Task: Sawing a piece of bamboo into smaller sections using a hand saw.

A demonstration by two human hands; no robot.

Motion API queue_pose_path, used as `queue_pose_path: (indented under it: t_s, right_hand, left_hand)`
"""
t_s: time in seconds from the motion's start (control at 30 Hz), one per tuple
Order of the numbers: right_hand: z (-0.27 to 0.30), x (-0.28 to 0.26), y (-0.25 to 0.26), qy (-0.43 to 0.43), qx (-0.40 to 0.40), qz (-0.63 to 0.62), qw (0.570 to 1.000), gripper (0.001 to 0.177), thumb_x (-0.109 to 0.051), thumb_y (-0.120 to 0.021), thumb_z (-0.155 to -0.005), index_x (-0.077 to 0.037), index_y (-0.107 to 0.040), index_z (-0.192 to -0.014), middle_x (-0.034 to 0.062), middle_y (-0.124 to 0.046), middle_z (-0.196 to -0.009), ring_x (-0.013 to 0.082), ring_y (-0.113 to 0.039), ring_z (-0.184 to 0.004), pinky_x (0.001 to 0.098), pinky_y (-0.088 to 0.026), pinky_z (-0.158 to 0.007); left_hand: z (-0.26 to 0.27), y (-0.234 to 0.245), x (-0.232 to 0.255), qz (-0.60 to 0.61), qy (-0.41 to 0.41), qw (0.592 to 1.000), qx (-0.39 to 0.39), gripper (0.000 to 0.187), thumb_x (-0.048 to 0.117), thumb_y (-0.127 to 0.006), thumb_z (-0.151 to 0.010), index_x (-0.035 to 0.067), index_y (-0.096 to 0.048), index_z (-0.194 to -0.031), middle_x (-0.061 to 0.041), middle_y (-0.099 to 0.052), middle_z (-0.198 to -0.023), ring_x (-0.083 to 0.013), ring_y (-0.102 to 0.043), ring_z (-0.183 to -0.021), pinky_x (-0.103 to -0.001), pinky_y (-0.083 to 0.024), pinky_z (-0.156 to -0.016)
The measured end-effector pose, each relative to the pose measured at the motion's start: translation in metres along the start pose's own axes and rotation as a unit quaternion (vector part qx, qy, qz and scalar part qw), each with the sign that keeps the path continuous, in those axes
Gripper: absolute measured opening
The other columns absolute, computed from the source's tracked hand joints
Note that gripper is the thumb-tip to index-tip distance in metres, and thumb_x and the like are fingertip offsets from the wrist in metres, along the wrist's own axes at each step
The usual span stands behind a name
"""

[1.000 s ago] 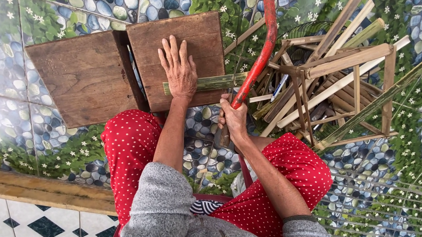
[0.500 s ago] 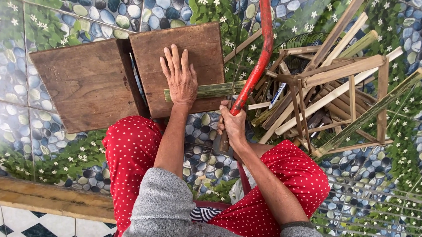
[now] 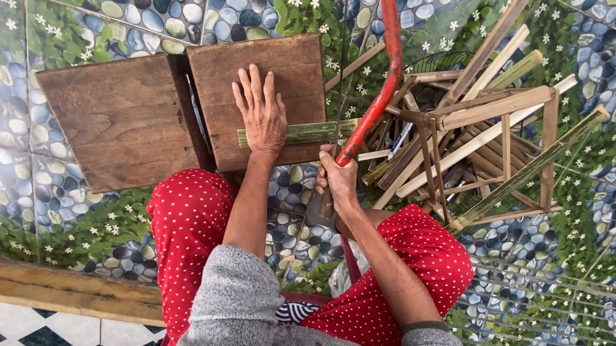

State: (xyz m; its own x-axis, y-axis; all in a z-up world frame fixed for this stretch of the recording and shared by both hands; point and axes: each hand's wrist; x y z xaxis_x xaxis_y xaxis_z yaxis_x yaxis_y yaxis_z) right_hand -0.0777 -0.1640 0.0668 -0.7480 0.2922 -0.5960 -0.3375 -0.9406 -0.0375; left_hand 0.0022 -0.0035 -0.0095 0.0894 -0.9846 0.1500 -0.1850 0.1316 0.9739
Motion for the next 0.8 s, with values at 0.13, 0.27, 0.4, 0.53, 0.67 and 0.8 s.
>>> queue_pose_path:
  t_s: [0.13,0.27,0.4,0.53,0.67,0.8]
  right_hand:
    - [-0.001,-0.002,-0.003,0.003,0.002,-0.003,1.0,0.022,-0.012,-0.065,-0.096,-0.006,-0.066,-0.118,0.0068,-0.049,-0.055,0.0134,-0.048,-0.034,0.0292,-0.041,-0.024]
    - [0.001,0.001,-0.001,-0.006,0.009,-0.009,1.0,0.022,-0.012,-0.066,-0.096,-0.005,-0.066,-0.117,0.0071,-0.05,-0.055,0.0132,-0.049,-0.035,0.0289,-0.041,-0.024]
    - [-0.005,0.006,0.0,-0.001,0.009,-0.009,1.0,0.021,-0.011,-0.066,-0.096,-0.004,-0.067,-0.115,0.0081,-0.051,-0.053,0.0141,-0.049,-0.034,0.029,-0.04,-0.023]
    - [-0.007,0.01,0.0,0.002,0.018,-0.024,1.0,0.021,-0.011,-0.067,-0.095,-0.005,-0.068,-0.115,0.0089,-0.052,-0.053,0.0146,-0.049,-0.033,0.0292,-0.041,-0.022]
    - [-0.005,0.005,-0.005,-0.001,0.022,-0.033,0.999,0.022,-0.011,-0.069,-0.093,-0.004,-0.068,-0.114,0.0113,-0.053,-0.053,0.0161,-0.051,-0.033,0.031,-0.041,-0.022]
    - [-0.005,0.006,-0.004,-0.008,0.025,-0.034,0.999,0.024,-0.01,-0.069,-0.092,-0.002,-0.069,-0.114,0.0133,-0.054,-0.053,0.0169,-0.051,-0.032,0.0326,-0.041,-0.021]
  left_hand:
    - [-0.002,0.0,-0.001,-0.002,-0.003,1.0,0.003,0.045,0.021,-0.056,-0.107,0.008,-0.048,-0.15,-0.024,-0.028,-0.165,-0.0422,-0.021,-0.155,-0.06,-0.019,-0.127]
    - [0.0,0.006,0.002,0.009,-0.006,1.0,-0.007,0.046,0.02,-0.059,-0.106,0.006,-0.05,-0.149,-0.026,-0.031,-0.163,-0.0434,-0.024,-0.153,-0.06,-0.019,-0.126]
    - [0.0,0.001,0.0,0.015,-0.004,1.0,-0.01,0.045,0.02,-0.059,-0.106,0.007,-0.051,-0.149,-0.025,-0.032,-0.162,-0.0434,-0.024,-0.153,-0.06,-0.017,-0.126]
    - [0.0,-0.003,-0.002,0.022,-0.012,1.0,-0.014,0.046,0.021,-0.06,-0.107,0.007,-0.051,-0.149,-0.025,-0.032,-0.163,-0.0427,-0.023,-0.153,-0.06,-0.016,-0.126]
    - [-0.002,-0.002,-0.004,0.03,-0.007,0.999,-0.017,0.046,0.02,-0.059,-0.107,0.007,-0.05,-0.15,-0.024,-0.031,-0.163,-0.0426,-0.023,-0.153,-0.059,-0.016,-0.126]
    - [0.0,-0.005,-0.005,0.036,-0.001,0.999,-0.022,0.047,0.021,-0.059,-0.107,0.007,-0.049,-0.151,-0.023,-0.029,-0.164,-0.042,-0.02,-0.153,-0.058,-0.016,-0.126]
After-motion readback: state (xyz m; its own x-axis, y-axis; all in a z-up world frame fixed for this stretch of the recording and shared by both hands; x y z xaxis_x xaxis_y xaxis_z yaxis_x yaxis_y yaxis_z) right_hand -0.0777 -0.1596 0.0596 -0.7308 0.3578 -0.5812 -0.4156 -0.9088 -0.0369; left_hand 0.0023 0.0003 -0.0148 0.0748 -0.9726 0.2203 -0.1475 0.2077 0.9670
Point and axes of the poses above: each hand's wrist, its own z-axis away from the middle knuckle, its own y-axis out of the back of the hand, x = y × z
